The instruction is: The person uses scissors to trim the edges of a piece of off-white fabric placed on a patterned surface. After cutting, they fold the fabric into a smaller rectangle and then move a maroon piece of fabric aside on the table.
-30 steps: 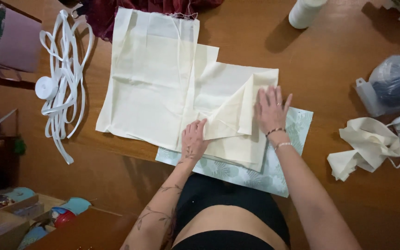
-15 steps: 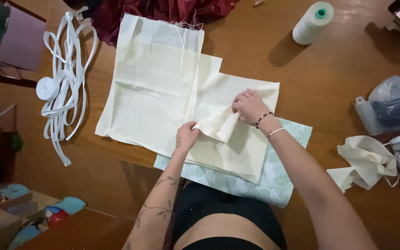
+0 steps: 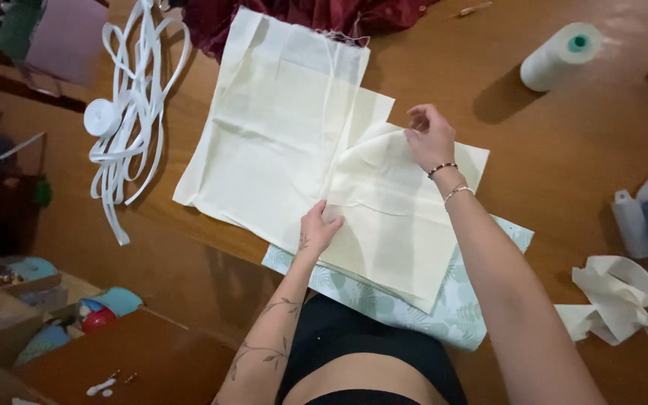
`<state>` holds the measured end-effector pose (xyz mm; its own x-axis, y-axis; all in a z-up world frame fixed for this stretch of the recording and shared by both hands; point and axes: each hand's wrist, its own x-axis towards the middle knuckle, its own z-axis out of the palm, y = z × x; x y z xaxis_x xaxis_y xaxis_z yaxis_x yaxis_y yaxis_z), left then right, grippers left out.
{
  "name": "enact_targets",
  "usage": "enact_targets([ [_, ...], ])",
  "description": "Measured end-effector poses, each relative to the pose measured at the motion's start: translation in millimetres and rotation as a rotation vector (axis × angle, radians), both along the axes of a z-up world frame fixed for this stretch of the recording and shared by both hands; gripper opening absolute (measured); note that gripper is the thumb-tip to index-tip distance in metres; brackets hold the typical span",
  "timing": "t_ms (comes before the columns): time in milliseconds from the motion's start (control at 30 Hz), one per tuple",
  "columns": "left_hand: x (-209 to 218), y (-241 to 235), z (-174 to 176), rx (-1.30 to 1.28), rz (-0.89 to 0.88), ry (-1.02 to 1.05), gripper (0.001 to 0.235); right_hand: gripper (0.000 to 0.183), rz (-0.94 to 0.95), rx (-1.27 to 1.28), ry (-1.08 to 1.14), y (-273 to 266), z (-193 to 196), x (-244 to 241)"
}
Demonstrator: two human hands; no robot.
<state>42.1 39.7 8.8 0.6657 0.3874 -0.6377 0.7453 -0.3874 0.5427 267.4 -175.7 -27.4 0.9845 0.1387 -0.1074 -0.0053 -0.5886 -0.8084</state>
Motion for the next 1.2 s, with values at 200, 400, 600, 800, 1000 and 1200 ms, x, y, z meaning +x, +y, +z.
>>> enact_targets([
  [200, -23, 1, 28, -0.062, 0.09, -0.109, 0.051, 0.065, 0.238, -0.176, -0.203, 10, 8, -22],
  [400, -45, 6, 24, 0.207, -0.148, -0.199, 0.066, 0.03, 0.384, -0.585, -0.253, 33, -36, -2],
  [600, -78, 49, -6, 0.108, 0.099, -0.284, 0.056, 0.05, 0.503, -0.692, 0.29, 50, 23, -5],
  [800, -85, 129, -32, 0.336, 0.42, -0.349, 0.05, 0.071, 0.485, -0.333, 0.371, 56, 28, 0],
  [1000, -81, 206, -49, 0.375, 0.661, -0.335, 0.06, 0.05, 0.265, 0.322, 0.019, 66, 19, 5],
  [1200, -58, 199, -17, 0.676, 0.084, -0.606, 0.036, 0.044, -0.156, -0.141, -0.494, 40, 24, -22],
])
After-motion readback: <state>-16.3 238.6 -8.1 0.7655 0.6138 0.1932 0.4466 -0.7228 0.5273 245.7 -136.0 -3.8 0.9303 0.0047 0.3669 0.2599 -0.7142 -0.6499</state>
